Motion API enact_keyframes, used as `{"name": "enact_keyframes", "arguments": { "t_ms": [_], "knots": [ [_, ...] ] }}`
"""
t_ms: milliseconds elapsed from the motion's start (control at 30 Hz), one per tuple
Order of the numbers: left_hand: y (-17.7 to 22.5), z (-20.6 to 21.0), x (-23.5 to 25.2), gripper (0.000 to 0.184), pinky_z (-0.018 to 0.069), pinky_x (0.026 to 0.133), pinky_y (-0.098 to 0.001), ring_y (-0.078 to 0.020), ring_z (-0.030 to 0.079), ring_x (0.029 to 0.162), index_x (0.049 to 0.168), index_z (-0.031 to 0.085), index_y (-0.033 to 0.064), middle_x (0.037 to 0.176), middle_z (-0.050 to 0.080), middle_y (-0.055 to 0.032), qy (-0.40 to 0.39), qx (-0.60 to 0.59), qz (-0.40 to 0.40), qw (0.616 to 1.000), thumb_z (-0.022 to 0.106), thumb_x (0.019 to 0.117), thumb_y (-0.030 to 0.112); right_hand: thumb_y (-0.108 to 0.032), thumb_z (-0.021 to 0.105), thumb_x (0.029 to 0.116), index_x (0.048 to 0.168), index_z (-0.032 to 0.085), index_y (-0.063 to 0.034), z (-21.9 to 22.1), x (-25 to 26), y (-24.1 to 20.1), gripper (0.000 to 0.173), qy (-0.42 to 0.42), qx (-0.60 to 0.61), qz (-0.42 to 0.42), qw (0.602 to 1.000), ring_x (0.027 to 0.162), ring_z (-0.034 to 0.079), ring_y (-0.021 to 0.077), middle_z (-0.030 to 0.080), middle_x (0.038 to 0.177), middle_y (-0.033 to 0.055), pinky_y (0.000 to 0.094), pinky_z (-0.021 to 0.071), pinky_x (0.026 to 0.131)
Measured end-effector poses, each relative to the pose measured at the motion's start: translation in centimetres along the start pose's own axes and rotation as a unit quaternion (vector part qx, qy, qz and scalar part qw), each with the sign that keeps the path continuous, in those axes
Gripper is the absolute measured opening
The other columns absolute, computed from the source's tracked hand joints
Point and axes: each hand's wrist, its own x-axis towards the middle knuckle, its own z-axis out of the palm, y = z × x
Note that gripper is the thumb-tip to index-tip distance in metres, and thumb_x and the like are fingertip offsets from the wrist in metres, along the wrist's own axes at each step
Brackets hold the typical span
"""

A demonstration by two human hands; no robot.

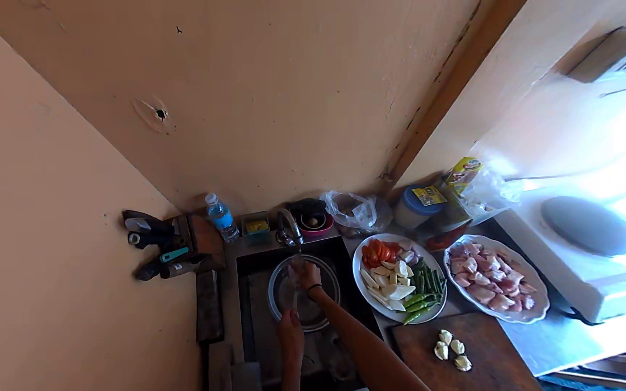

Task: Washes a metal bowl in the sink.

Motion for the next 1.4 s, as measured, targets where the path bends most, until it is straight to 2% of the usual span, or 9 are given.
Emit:
{"name": "enact_keyframes", "arguments": {
  "t_ms": [200, 367, 500, 600, 700, 867, 1033, 1200, 1400],
  "knots": [
    [-0.4, 0.7, -1.3, 0.032, 0.0515, 0.086, -0.0527, -0.0365, 0.065, 0.092, 0.116, 0.064, -0.0063, 0.098, 0.067, -0.0246, 0.025, 0.024, -0.025, 0.999, 0.042, 0.1108, 0.016, -0.050, 0.036, 0.1105, 0.114, 0.071, 0.0038, 0.5, 0.0, 0.4, 0.064, -0.028, -0.003, 0.049, 0.998, 0.113, 0.066, 0.0400, 0.069, 0.116, 0.0270, 0.0564, 0.0481, 0.100],
    [0.2, 1.3, -0.4, 0.032, 0.0532, 0.086, -0.0550, -0.0391, 0.069, 0.093, 0.120, 0.064, -0.0033, 0.099, 0.069, -0.0248, 0.058, 0.043, -0.030, 0.997, 0.041, 0.1109, 0.017, -0.017, 0.038, 0.1131, 0.141, 0.049, 0.0085, 3.3, -0.5, 3.3, 0.039, -0.045, 0.368, 0.032, 0.928, 0.117, 0.064, 0.0297, 0.060, 0.133, 0.0265, 0.0430, 0.0540, 0.101],
    [0.2, 2.2, 0.4, 0.032, 0.0538, 0.087, -0.0543, -0.0392, 0.069, 0.095, 0.124, 0.063, -0.0041, 0.102, 0.069, -0.0260, 0.074, 0.031, -0.020, 0.997, 0.042, 0.1101, 0.016, -0.001, 0.035, 0.1100, 0.145, 0.038, 0.0057, 4.7, -2.5, 3.1, 0.036, -0.058, 0.519, 0.053, 0.851, 0.103, 0.070, 0.0254, 0.062, 0.126, 0.0240, 0.0361, 0.0598, 0.089],
    [0.6, 1.8, -0.5, 0.030, 0.0530, 0.089, -0.0533, -0.0387, 0.068, 0.098, 0.124, 0.062, -0.0034, 0.105, 0.068, -0.0255, 0.028, 0.035, -0.048, 0.998, 0.042, 0.1098, 0.014, -0.015, 0.042, 0.1119, 0.133, 0.050, 0.0086, 3.9, -1.7, 4.1, 0.033, -0.028, 0.399, 0.079, 0.913, 0.090, 0.071, 0.0276, 0.066, 0.112, 0.0249, 0.0408, 0.0614, 0.079],
    [0.9, 1.1, -2.2, 0.033, 0.0513, 0.094, -0.0524, -0.0380, 0.067, 0.105, 0.124, 0.063, -0.0034, 0.110, 0.068, -0.0258, -0.022, 0.034, -0.072, 0.997, 0.039, 0.1109, 0.016, -0.035, 0.044, 0.1115, 0.124, 0.064, 0.0097, 2.0, -0.5, 4.6, 0.051, 0.002, 0.186, 0.051, 0.981, 0.106, 0.067, 0.0380, 0.067, 0.118, 0.0301, 0.0537, 0.0536, 0.095],
    [0.1, 0.7, -2.3, 0.034, 0.0498, 0.095, -0.0530, -0.0381, 0.066, 0.105, 0.122, 0.063, -0.0059, 0.110, 0.067, -0.0267, -0.019, -0.020, -0.061, 0.998, 0.038, 0.1109, 0.016, -0.038, 0.051, 0.1088, 0.105, 0.072, 0.0071, 1.4, 1.5, 2.7, 0.050, -0.005, 0.027, -0.031, 0.999, 0.098, 0.067, 0.0381, 0.070, 0.103, 0.0275, 0.0560, 0.0506, 0.094],
    [-1.2, 0.9, -0.9, 0.033, 0.0498, 0.091, -0.0494, -0.0337, 0.063, 0.097, 0.116, 0.064, -0.0073, 0.103, 0.065, -0.0242, -0.012, -0.082, -0.043, 0.996, 0.040, 0.1106, 0.015, -0.031, 0.084, 0.0871, 0.140, 0.056, 0.0033, 2.2, -0.2, 2.1, 0.069, 0.001, 0.024, -0.032, 0.999, 0.124, 0.062, 0.0393, 0.065, 0.130, 0.0275, 0.0547, 0.0471, 0.108],
    [-2.7, 1.0, 0.1, 0.032, 0.0499, 0.081, -0.0447, -0.0278, 0.060, 0.085, 0.114, 0.063, -0.0057, 0.095, 0.062, -0.0191, -0.013, -0.103, -0.041, 0.994, 0.041, 0.1107, 0.016, -0.009, 0.086, 0.0827, 0.153, 0.033, 0.0046, 1.8, -0.9, 3.7, 0.089, -0.094, 0.094, -0.053, 0.990, 0.119, 0.065, 0.0341, 0.059, 0.136, 0.0285, 0.0465, 0.0542, 0.103],
    [-2.4, 1.4, -1.0, 0.033, 0.0508, 0.086, -0.0495, -0.0326, 0.063, 0.091, 0.116, 0.064, -0.0067, 0.099, 0.065, -0.0229, -0.001, -0.079, -0.033, 0.996, 0.040, 0.1104, 0.015, -0.030, 0.080, 0.0912, 0.136, 0.058, 0.0049, 0.7, 0.0, 2.4, 0.061, -0.064, -0.016, -0.046, 0.997, 0.120, 0.064, 0.0382, 0.066, 0.126, 0.0273, 0.0535, 0.0488, 0.107]
  ]
}}
